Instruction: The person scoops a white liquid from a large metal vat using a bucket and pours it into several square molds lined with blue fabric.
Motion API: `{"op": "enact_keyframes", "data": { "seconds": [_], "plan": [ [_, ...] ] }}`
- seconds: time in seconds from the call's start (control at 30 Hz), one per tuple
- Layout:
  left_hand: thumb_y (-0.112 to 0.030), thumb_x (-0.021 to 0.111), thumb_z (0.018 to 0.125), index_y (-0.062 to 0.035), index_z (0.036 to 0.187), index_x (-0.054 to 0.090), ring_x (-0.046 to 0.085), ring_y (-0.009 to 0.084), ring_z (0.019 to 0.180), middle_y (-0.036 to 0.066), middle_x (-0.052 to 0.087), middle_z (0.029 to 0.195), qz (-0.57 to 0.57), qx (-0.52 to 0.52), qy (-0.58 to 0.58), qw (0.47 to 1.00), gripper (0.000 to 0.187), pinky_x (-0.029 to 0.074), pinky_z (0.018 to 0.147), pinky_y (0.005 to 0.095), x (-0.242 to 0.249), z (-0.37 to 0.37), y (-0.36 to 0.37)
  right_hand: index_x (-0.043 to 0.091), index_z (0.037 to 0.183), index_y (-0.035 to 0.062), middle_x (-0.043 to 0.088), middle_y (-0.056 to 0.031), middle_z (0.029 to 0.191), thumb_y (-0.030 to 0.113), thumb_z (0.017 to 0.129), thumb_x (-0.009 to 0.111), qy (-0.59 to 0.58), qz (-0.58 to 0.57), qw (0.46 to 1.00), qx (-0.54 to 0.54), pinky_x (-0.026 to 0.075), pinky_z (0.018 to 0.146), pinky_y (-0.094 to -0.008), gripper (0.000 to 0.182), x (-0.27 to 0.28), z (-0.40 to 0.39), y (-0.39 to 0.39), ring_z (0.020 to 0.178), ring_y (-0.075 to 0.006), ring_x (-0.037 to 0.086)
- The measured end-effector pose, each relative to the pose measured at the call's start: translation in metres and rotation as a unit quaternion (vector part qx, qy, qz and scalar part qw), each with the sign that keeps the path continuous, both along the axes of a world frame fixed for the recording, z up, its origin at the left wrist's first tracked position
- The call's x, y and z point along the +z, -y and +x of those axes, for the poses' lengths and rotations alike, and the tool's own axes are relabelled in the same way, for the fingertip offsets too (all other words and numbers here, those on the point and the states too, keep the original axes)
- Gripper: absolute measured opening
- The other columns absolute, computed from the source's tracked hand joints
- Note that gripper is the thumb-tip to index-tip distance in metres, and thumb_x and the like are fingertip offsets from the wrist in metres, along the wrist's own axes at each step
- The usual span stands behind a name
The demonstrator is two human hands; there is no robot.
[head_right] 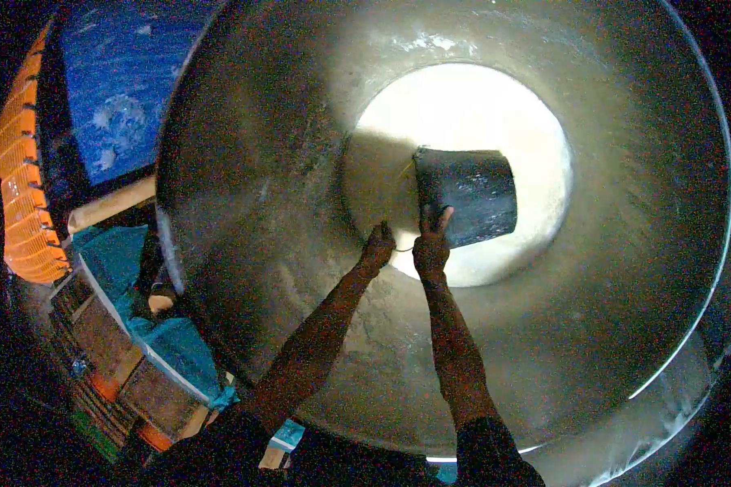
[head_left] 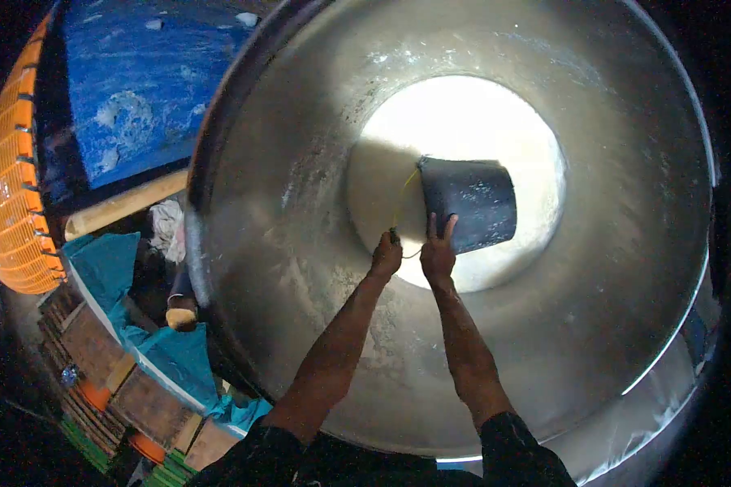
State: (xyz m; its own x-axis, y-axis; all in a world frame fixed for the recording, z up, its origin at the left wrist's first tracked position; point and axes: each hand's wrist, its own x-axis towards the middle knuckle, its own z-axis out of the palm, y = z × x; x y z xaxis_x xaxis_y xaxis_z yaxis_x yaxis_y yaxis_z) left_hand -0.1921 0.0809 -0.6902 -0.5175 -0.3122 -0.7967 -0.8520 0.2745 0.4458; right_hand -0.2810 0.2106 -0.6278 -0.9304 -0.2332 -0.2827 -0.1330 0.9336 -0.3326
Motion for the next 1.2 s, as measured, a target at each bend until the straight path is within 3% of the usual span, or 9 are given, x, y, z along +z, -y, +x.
{"op": "enact_keyframes", "data": {
  "seconds": [0.3,0.37,0.43,0.53,0.6,0.67,0.77,0.9,1.2],
  "plan": [
    [-0.031,0.046,0.099,0.0004,0.120,0.046,0.060,0.0425,0.087,0.026,0.060,0.099,0.004,-0.045,-0.081,0.996,0.037,0.047,0.078,0.0536,0.114,0.005,0.048,0.045,0.144,0.0194,0.032,-0.0247,0.152,0.012,0.084,0.064,0.112,-0.165,0.976,-0.088,0.053,0.089,-0.0437,0.063,0.072,0.016,-0.026,0.126,-0.0404,0.050],
    [-0.028,0.045,0.099,0.0051,0.124,0.044,0.056,0.0420,0.089,0.027,0.056,0.102,0.090,-0.053,-0.129,0.986,0.041,0.046,0.078,0.0580,0.135,0.002,0.046,0.057,0.129,0.0102,0.065,-0.0189,0.120,0.031,0.085,0.064,0.249,-0.098,0.946,-0.184,0.052,0.086,-0.0441,0.049,0.101,-0.018,-0.043,0.106,-0.0343,0.065],
    [-0.035,0.043,0.097,0.0079,0.133,0.045,0.039,0.0472,0.127,0.028,0.040,0.141,-0.230,-0.200,-0.263,0.916,0.056,0.027,0.091,0.0819,-0.024,0.046,-0.047,0.067,0.105,0.0036,0.071,-0.0174,0.095,0.038,0.085,0.062,0.101,-0.275,0.941,-0.171,0.053,0.070,-0.0424,0.040,0.052,0.006,-0.108,0.084,-0.0338,0.068],
    [-0.041,0.044,0.095,0.0033,0.140,0.040,0.049,0.0383,0.122,0.017,0.050,0.138,-0.282,-0.322,-0.219,0.877,0.063,0.010,0.066,0.0936,0.167,-0.025,-0.045,0.069,0.095,-0.0019,0.069,-0.0098,0.077,0.051,0.076,0.072,0.141,-0.450,0.857,-0.208,0.048,0.049,-0.0295,0.057,-0.016,0.051,-0.178,0.055,-0.0130,0.061],
    [-0.032,0.050,0.093,0.0113,0.135,0.038,0.065,0.0403,0.092,0.023,0.061,0.121,0.049,-0.101,-0.206,0.972,0.061,0.040,0.096,0.0659,0.190,-0.052,-0.026,0.069,0.099,-0.0006,0.069,-0.0085,0.077,0.050,0.078,0.072,0.092,-0.493,0.842,-0.200,0.048,0.046,-0.0311,0.055,-0.118,0.079,-0.208,0.053,-0.0153,0.060],
    [-0.028,0.049,0.094,0.0093,0.131,0.037,0.065,0.0408,0.088,0.023,0.061,0.111,0.119,-0.088,-0.196,0.969,0.054,0.041,0.090,0.0631,0.220,-0.057,-0.028,0.067,0.104,0.0017,0.069,-0.0094,0.082,0.038,0.082,0.071,0.260,-0.286,0.896,-0.218,0.049,0.046,-0.0341,0.043,0.053,0.044,-0.159,0.058,-0.0198,0.063],
    [-0.023,0.047,0.095,0.0063,0.126,0.036,0.065,0.0415,0.081,0.023,0.061,0.095,0.129,-0.125,-0.205,0.962,0.044,0.043,0.080,0.0589,0.256,-0.061,-0.033,0.065,0.100,0.0008,0.069,-0.0102,0.088,0.026,0.079,0.070,0.312,-0.485,0.686,-0.443,0.055,0.056,-0.0358,0.033,0.052,0.083,-0.174,0.066,-0.0206,0.064],
    [-0.016,0.043,0.096,0.0024,0.118,0.035,0.064,0.0425,0.071,0.024,0.061,0.075,0.109,-0.164,-0.240,0.950,0.030,0.046,0.067,0.0534,0.341,-0.072,-0.040,0.055,0.123,0.0011,0.065,-0.0166,0.105,0.011,0.080,0.064,0.157,-0.563,0.752,-0.305,0.055,0.066,-0.0376,0.045,0.034,0.116,-0.244,0.082,-0.0296,0.066],
    [-0.017,0.038,0.099,0.0000,0.114,0.033,0.056,0.0342,0.088,0.017,0.049,0.094,0.107,-0.179,-0.496,0.843,0.023,0.044,0.076,0.0464,0.542,-0.095,-0.046,0.054,0.123,-0.0027,0.064,-0.0174,0.099,0.013,0.083,0.062,0.126,-0.462,0.847,-0.232,0.054,0.063,-0.0366,0.044,0.309,0.023,-0.178,0.076,-0.0275,0.064]
  ]
}}
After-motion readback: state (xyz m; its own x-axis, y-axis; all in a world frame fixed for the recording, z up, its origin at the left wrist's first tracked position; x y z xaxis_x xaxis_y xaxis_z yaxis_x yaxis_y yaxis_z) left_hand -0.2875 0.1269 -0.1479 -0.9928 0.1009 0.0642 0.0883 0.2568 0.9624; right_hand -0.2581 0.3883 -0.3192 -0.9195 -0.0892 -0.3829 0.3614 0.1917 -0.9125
